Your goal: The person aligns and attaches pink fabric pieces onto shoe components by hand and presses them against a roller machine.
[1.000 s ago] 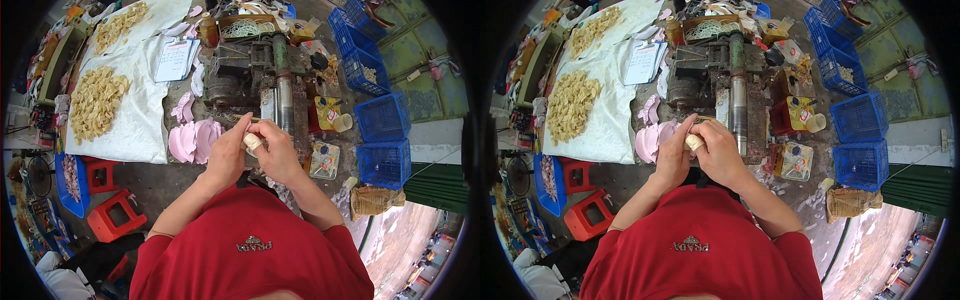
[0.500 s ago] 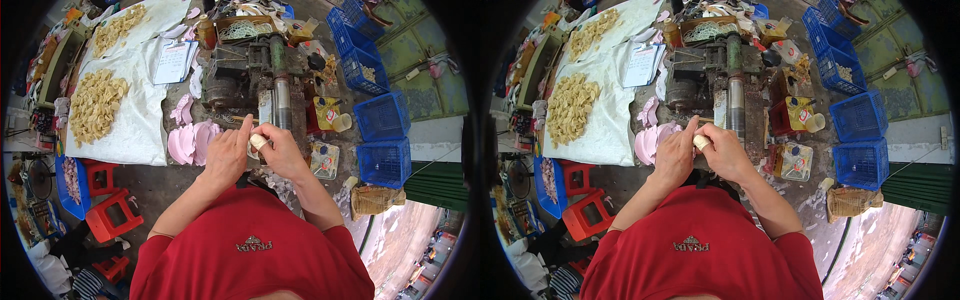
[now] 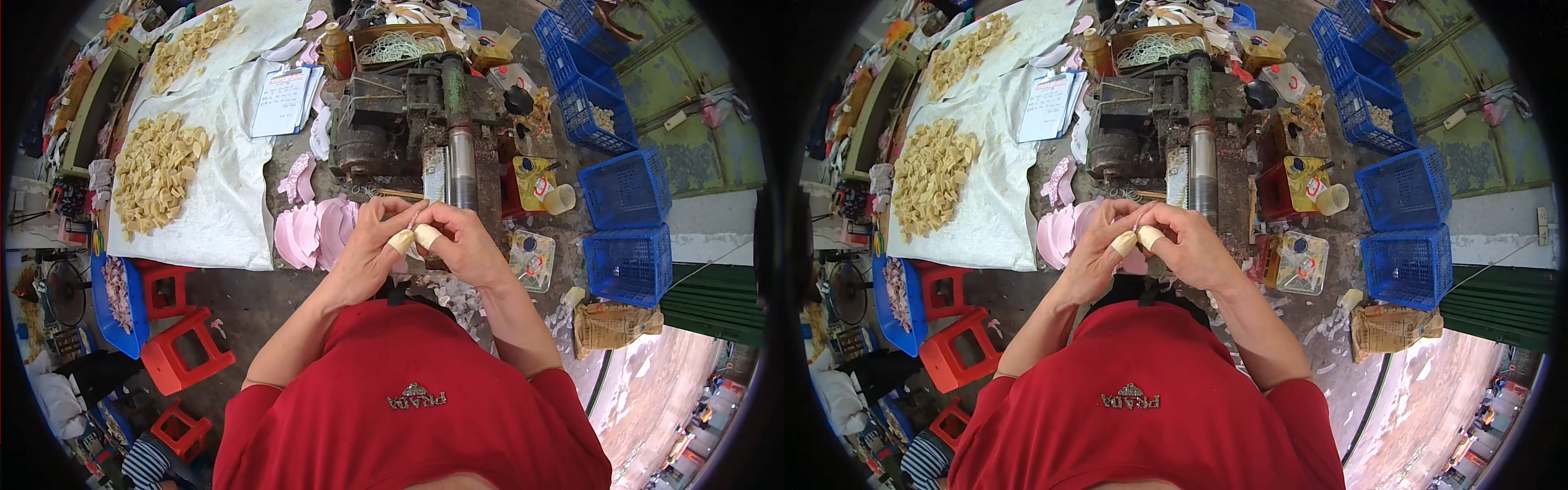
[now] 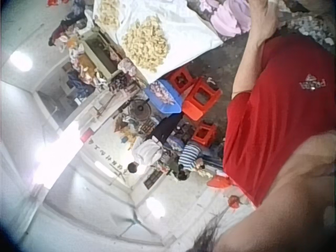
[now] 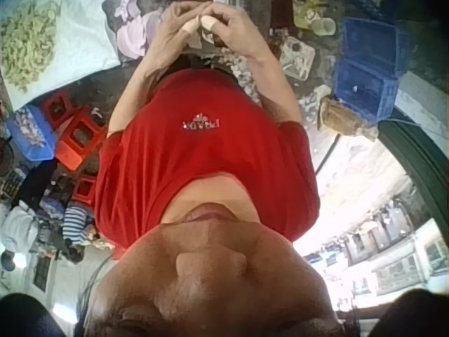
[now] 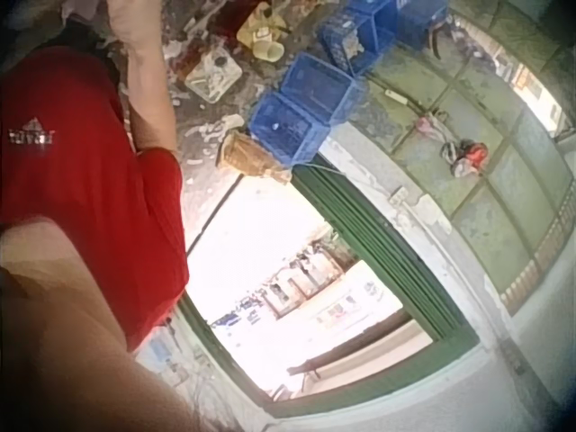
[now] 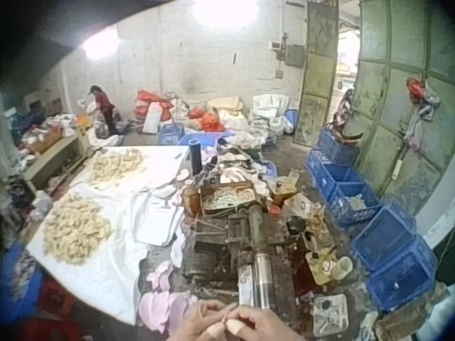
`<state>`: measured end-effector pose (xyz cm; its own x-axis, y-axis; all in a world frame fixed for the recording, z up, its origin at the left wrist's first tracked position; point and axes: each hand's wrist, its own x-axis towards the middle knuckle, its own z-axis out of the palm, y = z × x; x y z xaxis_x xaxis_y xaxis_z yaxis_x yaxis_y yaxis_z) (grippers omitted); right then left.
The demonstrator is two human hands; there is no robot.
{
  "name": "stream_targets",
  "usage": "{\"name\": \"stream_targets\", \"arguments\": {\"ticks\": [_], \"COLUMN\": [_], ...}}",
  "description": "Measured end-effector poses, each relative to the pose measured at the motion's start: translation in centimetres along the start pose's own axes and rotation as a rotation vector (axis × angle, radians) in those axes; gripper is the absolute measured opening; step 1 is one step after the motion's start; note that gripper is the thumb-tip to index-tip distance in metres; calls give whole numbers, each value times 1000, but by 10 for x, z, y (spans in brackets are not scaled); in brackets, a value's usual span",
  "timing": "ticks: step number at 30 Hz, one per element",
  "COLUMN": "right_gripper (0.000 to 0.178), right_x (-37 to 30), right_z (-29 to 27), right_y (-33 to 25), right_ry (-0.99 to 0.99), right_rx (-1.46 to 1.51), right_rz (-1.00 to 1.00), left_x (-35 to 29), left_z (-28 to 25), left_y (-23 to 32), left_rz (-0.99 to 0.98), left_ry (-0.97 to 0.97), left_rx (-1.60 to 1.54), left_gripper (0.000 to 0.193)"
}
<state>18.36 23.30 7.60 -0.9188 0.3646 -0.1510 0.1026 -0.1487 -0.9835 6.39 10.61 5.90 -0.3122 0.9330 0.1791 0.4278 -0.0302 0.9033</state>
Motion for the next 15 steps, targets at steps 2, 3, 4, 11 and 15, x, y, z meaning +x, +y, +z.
{"name": "stream_targets", "arguments": {"ticks": [2, 3, 4, 11, 15], "right_gripper": [9, 9, 10, 11, 12], "right_x": [1, 1, 2, 3, 3], "right_z": [-1, -1, -1, 2, 8], "right_y": [0, 3, 6, 14, 6], "right_ry": [3, 2, 35, 99, 143], "right_rx": [-116, -116, -182, -297, -332], "right_rz": [10, 12, 4, -24, -47], "left_x": [0, 1, 2, 3, 2], "left_z": [1, 2, 2, -2, 0], "left_y": [-1, 0, 3, -4, -8], "left_rz": [-77, -78, -65, -166, -63], "left_ry": [1, 2, 13, 47, 96], "left_rx": [-97, -98, 16, -176, -226], "left_gripper": [36, 36, 35, 29, 27]}}
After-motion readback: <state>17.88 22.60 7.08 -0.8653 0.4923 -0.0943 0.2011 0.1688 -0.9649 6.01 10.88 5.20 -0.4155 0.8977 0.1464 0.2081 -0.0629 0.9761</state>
